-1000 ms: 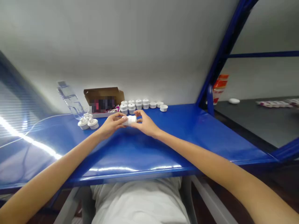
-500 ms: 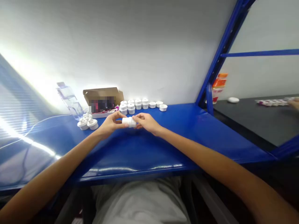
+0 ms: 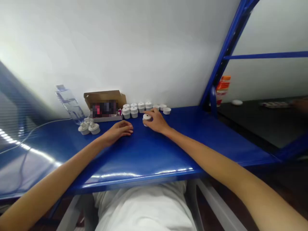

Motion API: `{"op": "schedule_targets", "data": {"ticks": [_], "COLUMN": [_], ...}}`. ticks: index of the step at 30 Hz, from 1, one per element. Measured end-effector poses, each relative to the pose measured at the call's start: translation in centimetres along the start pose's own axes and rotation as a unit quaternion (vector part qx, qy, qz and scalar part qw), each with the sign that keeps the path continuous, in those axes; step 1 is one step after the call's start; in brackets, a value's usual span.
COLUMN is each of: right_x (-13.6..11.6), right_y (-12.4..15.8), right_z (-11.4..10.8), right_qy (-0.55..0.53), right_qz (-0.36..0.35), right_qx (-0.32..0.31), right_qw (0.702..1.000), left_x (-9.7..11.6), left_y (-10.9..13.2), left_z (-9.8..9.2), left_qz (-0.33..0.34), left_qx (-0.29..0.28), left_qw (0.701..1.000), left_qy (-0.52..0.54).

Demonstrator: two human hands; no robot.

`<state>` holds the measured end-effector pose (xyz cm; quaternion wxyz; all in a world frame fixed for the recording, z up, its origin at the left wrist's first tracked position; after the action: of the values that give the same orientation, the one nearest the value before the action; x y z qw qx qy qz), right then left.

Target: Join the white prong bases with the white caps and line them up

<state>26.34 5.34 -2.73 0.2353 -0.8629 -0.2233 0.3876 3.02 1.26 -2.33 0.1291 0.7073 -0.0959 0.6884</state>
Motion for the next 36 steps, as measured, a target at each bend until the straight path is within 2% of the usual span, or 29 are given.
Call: {"op": "schedule_targets", "data": {"ticks": [4, 7, 12, 18, 24, 27, 32, 36], "right_x": [3.0, 3.7, 2.5, 1.3, 1.6, 2.1, 3.2, 5.0], "right_y": [-0.7, -0.8, -0.4, 0.2, -0.1, -0.6, -1.5, -2.4], "right_z": [-0.2, -0.1, 0.2, 1.2, 2.5, 2.8, 2.6, 1.5], "right_qy": [-0.035, -0.008, 0.097, 0.166, 0.216, 0.204, 0.178, 0.177], "right_qz": [0.04, 0.027, -0.024, -0.062, -0.01, -0.013, -0.041, 0.004], "right_qx": [0.035, 0.029, -0.046, -0.129, -0.171, -0.188, -0.172, -0.092], "right_qw": [0.998, 0.999, 0.994, 0.976, 0.961, 0.961, 0.968, 0.98], "left_x": [0.1, 0.3, 0.5, 0.5, 0.5, 0.6, 0.6, 0.6], "left_y": [0.0, 0.1, 0.3, 0.3, 0.4, 0.4, 0.3, 0.2], "left_z": [-0.2, 0.0, 0.4, 0.4, 0.4, 0.4, 0.3, 0.2], "left_qz": [0.014, 0.028, 0.039, 0.055, 0.065, 0.077, 0.092, 0.103], "left_qx": [-0.032, -0.04, -0.055, -0.068, -0.072, -0.077, -0.074, -0.079], "left_qw": [0.998, 0.995, 0.991, 0.984, 0.976, 0.969, 0.959, 0.953], "left_qy": [-0.055, -0.091, -0.117, -0.158, -0.196, -0.222, -0.257, -0.274]}}
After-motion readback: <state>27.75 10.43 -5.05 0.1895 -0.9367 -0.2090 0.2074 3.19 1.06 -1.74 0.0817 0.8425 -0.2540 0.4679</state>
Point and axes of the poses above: each hand's wrist, its own y-axis away from the middle knuckle, its own z-axis out of the palm, x = y × z, the point moved 2 cm from there along -y, towards the middle knuckle, and after that the axes turned 3 degrees about y, right-handed, at the moved point
